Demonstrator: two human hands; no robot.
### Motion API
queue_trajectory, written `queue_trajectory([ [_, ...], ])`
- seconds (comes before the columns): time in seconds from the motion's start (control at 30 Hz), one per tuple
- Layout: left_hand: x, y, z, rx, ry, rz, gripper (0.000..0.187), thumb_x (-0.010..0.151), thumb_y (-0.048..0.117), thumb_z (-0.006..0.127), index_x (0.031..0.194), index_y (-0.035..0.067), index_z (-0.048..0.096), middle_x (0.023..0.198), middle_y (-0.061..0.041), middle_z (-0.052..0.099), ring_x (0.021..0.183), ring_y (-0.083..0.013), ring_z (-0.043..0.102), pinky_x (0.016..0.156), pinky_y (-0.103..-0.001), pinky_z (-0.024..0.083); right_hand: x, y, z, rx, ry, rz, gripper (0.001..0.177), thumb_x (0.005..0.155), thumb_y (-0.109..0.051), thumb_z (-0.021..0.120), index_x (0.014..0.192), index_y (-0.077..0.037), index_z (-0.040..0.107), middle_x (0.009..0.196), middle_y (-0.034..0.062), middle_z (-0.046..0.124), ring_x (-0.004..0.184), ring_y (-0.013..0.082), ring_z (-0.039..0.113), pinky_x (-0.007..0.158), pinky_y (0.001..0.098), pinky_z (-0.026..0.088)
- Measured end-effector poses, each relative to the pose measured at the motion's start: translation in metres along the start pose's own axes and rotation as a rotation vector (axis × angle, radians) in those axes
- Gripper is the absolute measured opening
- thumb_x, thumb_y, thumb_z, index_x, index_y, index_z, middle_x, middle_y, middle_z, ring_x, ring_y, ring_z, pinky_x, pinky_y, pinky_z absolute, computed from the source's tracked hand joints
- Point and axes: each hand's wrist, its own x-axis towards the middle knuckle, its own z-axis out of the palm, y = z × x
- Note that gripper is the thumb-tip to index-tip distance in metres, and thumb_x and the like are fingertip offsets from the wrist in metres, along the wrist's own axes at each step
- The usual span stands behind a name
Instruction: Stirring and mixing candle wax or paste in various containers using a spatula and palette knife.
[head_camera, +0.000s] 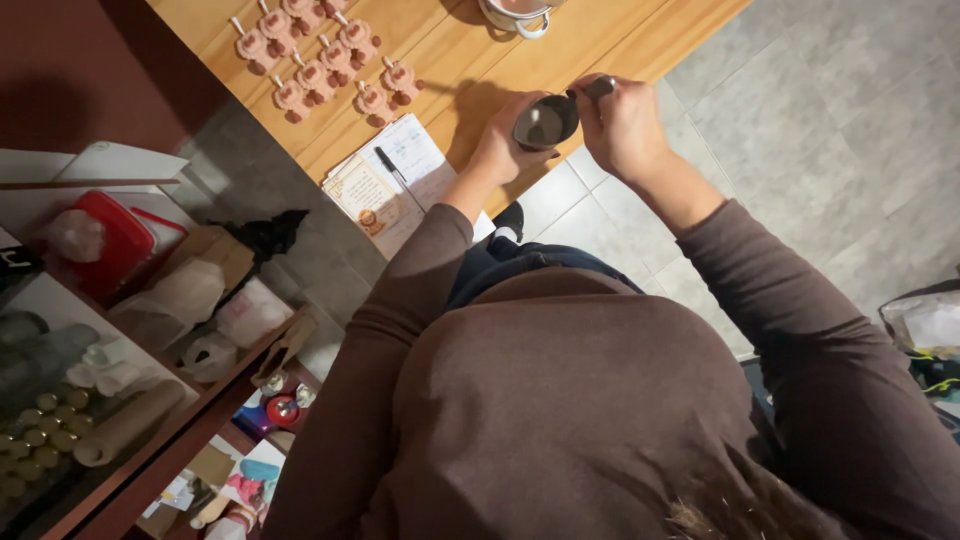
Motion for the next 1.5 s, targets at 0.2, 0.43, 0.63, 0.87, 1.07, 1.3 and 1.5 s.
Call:
queue_trajectory([
  [0.2, -0.001, 0.004, -0.004, 0.055, -0.005, 0.019, 0.079, 0.066, 0.015, 0.098, 0.133, 0.012, 0.058, 0.127, -0.011, 0.069, 0.121, -0.0320, 0.067, 0.101, -0.040, 0.056, -0.006, -0.002, -0.001, 0.040, -0.068, 0.067, 0.008, 0.100, 0.003, 0.067, 0.104, 0.003, 0.074, 0.085, 0.0186, 0.072, 0.070, 0.0313, 0.072, 0.064, 0.0376, 0.056],
  [0.43, -0.001, -0.004, 0.000, 0.095, -0.004, 0.021, 0.078, 0.068, 0.020, 0.099, 0.133, 0.012, 0.057, 0.127, -0.012, 0.069, 0.120, -0.0329, 0.067, 0.100, -0.041, 0.055, -0.021, 0.012, 0.035, 0.133, 0.047, -0.033, 0.010, 0.098, 0.003, 0.068, 0.108, 0.004, 0.071, 0.098, 0.0195, 0.073, 0.081, 0.0366, 0.073, 0.071, 0.0394, 0.060],
  [0.63, -0.003, -0.028, 0.009, 0.057, 0.005, 0.004, 0.082, 0.068, 0.022, 0.099, 0.137, 0.012, 0.056, 0.126, -0.013, 0.070, 0.117, -0.0313, 0.069, 0.097, -0.039, 0.057, 0.011, 0.018, 0.024, 0.114, -0.109, -0.082, 0.006, 0.098, 0.002, 0.070, 0.104, 0.003, 0.072, 0.087, 0.0203, 0.071, 0.075, 0.0378, 0.070, 0.068, 0.0414, 0.058],
  [0.87, -0.003, -0.043, 0.013, 0.042, 0.003, -0.145, 0.085, 0.066, 0.026, 0.102, 0.135, 0.009, 0.055, 0.124, -0.011, 0.071, 0.115, -0.0276, 0.070, 0.096, -0.038, 0.057, 0.032, 0.013, 0.025, 0.105, -0.307, -0.097, 0.009, 0.095, -0.004, 0.069, 0.101, 0.002, 0.073, 0.079, 0.0216, 0.069, 0.072, 0.0414, 0.067, 0.066, 0.0433, 0.057],
  [1.07, -0.005, -0.050, 0.015, -0.029, 0.040, -0.033, 0.086, 0.069, 0.019, 0.102, 0.140, 0.008, 0.054, 0.131, -0.012, 0.069, 0.120, -0.0249, 0.069, 0.102, -0.038, 0.056, 0.031, 0.021, 0.027, 0.063, -0.312, -0.054, 0.007, 0.095, -0.005, 0.069, 0.094, 0.001, 0.072, 0.075, 0.0205, 0.067, 0.070, 0.0405, 0.067, 0.066, 0.0432, 0.057],
  [1.3, -0.006, -0.028, 0.009, 0.027, 0.008, -0.013, 0.085, 0.069, 0.021, 0.101, 0.140, 0.010, 0.054, 0.131, -0.011, 0.067, 0.119, -0.0275, 0.069, 0.100, -0.038, 0.057, 0.045, 0.038, 0.018, 0.069, -0.423, -0.122, 0.010, 0.095, -0.009, 0.068, 0.089, -0.001, 0.070, 0.078, 0.0178, 0.067, 0.071, 0.0387, 0.066, 0.067, 0.0422, 0.055],
  [1.5, -0.004, -0.015, 0.009, 0.077, -0.013, -0.036, 0.083, 0.069, 0.027, 0.101, 0.138, 0.013, 0.056, 0.127, -0.012, 0.070, 0.118, -0.0312, 0.069, 0.099, -0.040, 0.057, 0.038, 0.042, 0.013, 0.043, -0.466, -0.055, 0.015, 0.096, -0.011, 0.067, 0.086, 0.000, 0.072, 0.078, 0.0206, 0.067, 0.070, 0.0401, 0.065, 0.066, 0.0434, 0.054],
])
